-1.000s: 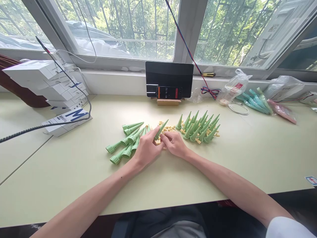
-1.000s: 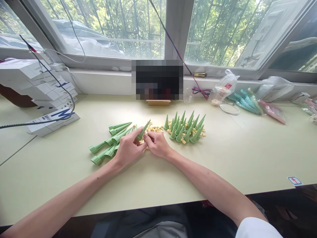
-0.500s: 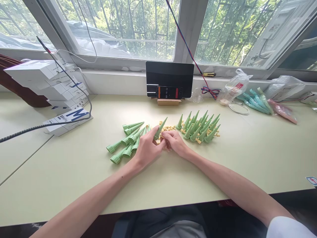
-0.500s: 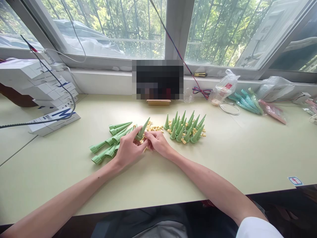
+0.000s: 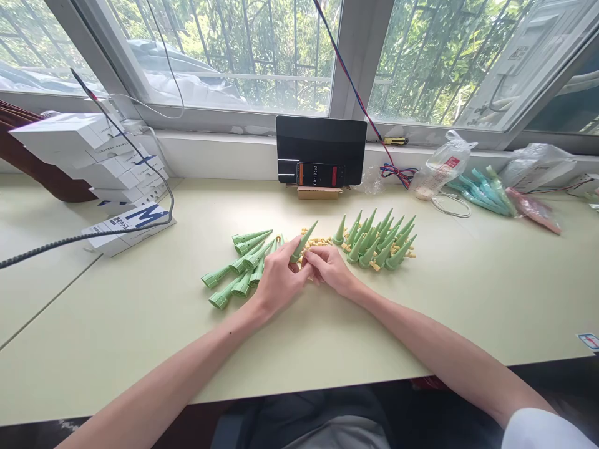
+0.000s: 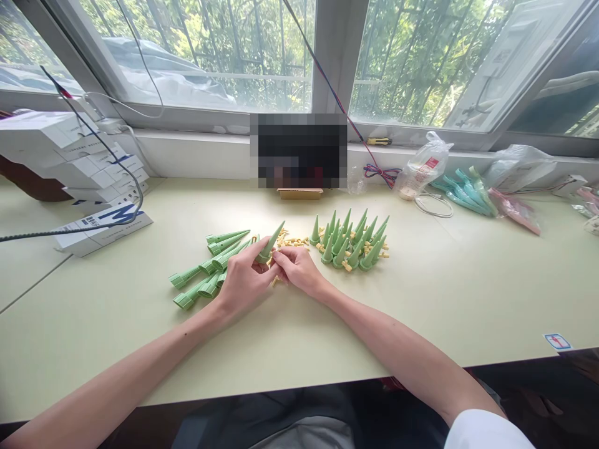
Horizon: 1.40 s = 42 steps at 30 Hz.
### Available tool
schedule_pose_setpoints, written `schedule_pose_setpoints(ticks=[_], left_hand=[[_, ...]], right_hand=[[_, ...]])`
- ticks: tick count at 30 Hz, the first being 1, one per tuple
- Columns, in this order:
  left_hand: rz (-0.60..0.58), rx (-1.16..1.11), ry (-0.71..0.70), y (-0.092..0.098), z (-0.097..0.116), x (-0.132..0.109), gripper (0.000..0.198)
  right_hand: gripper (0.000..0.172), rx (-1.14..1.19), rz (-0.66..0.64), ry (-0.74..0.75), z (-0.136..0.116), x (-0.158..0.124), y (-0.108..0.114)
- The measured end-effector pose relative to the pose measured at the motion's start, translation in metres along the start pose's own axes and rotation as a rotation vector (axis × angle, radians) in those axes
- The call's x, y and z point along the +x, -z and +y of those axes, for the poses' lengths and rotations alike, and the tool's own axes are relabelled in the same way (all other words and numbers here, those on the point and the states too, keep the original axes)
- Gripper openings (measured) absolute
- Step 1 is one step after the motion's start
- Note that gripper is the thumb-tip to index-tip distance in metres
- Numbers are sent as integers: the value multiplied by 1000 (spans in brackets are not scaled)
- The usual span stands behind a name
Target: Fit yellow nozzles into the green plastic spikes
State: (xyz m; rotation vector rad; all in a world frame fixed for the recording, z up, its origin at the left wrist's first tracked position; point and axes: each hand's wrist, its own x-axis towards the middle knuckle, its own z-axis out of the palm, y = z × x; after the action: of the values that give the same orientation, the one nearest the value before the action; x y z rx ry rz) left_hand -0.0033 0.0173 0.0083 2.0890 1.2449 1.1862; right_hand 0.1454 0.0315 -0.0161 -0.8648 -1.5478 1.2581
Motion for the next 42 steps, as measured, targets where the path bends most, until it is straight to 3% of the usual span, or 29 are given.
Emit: schedule_pose_setpoints(ticks=[8,13,20,30,36,42], left_hand=[[-8,67,-9,-2,-9,-1,49],[2,81,-14,-3,-9,-2,45],[2,62,0,-2,-4,-2,38],[10,56,30,-2,-4,-2,40],[5,47,40,-1,-1,-2,42],[-13,61,19,-1,-3,-1,44]], right_hand=[[42,-302,48,152,-7,-2,2],[39,-438,76,234,-3,-2,3],[43,-316,61,169,-4,-2,1],[40,132,-65,-147,-2,1,2],[41,98,-38,-86,-1,0,0],[45,-236,51,94,-5,-3,-1]])
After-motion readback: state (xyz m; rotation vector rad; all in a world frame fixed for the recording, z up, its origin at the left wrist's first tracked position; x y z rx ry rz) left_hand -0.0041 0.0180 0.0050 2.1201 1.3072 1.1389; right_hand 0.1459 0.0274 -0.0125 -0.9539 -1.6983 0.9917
